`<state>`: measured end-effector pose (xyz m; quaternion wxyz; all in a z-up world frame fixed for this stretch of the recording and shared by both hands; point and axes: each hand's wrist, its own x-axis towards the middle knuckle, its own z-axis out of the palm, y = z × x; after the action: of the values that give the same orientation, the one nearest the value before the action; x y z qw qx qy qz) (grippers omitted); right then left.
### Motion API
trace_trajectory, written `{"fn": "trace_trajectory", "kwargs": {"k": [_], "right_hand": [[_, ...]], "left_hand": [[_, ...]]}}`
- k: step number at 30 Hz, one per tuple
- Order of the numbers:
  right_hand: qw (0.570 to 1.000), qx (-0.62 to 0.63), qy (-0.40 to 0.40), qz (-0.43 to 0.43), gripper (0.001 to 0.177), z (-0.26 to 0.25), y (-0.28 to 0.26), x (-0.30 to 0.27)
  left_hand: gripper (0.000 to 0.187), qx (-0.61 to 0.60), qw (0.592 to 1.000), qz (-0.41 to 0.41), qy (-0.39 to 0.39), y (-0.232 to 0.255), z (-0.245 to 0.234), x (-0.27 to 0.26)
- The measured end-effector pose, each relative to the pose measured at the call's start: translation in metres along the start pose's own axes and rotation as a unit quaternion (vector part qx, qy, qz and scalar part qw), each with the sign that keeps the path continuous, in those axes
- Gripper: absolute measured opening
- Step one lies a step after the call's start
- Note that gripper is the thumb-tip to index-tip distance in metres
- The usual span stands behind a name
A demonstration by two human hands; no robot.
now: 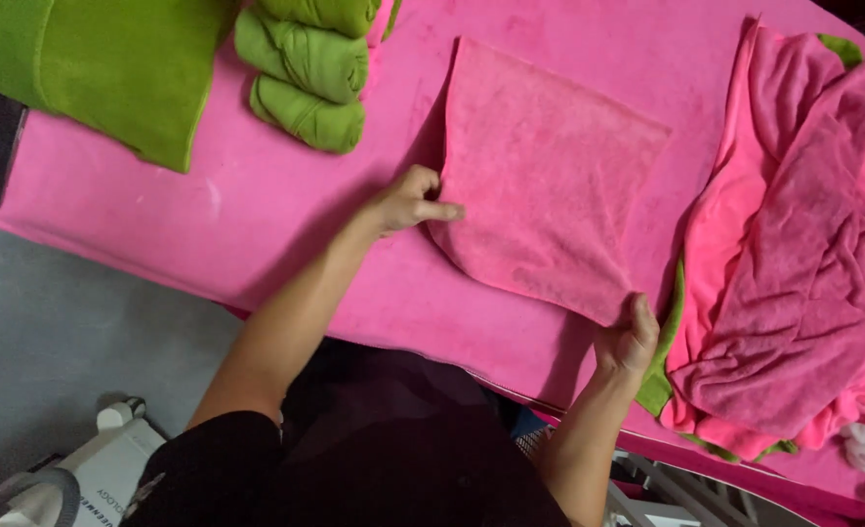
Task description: Folding and rolling small towels into decorative shapes on a treatment table
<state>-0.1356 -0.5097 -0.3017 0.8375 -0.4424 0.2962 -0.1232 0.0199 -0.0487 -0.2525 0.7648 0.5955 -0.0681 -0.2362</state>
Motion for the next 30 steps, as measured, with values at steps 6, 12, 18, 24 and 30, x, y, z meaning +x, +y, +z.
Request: {"fn": "trace_trajectory", "kwargs": {"k": [6,12,18,24,30], "right_hand": [[0.948,-0.309,-0.047,-0.061,0.032,0.024,-0.003,-0.036],[0.888,-0.442,-0.049,-0.115,0.018,0.048,-0.029,-0.050],[0.906,-0.368,-0.205,-0.043,0.011,0.041,-0.036,-0.058],[0.866,-0.441,-0.229,-0.051,0.014,0.034,-0.029,-0.049],[0.947,-0.318,-0.020,-0.047,0.032,0.014,-0.006,0.001]], "left_hand": [[0.016,0.128,0.990,-0.059,-0.021,-0.009,0.000,-0.051],[0.037,0.337,0.935,-0.107,0.041,-0.001,0.018,-0.080],[0.018,-0.035,0.980,-0.102,0.167,-0.057,-0.007,-0.083],[0.020,0.059,0.989,-0.124,0.047,-0.026,0.004,-0.107],[0.008,-0.116,0.972,-0.113,0.172,-0.047,-0.013,-0.076]]}}
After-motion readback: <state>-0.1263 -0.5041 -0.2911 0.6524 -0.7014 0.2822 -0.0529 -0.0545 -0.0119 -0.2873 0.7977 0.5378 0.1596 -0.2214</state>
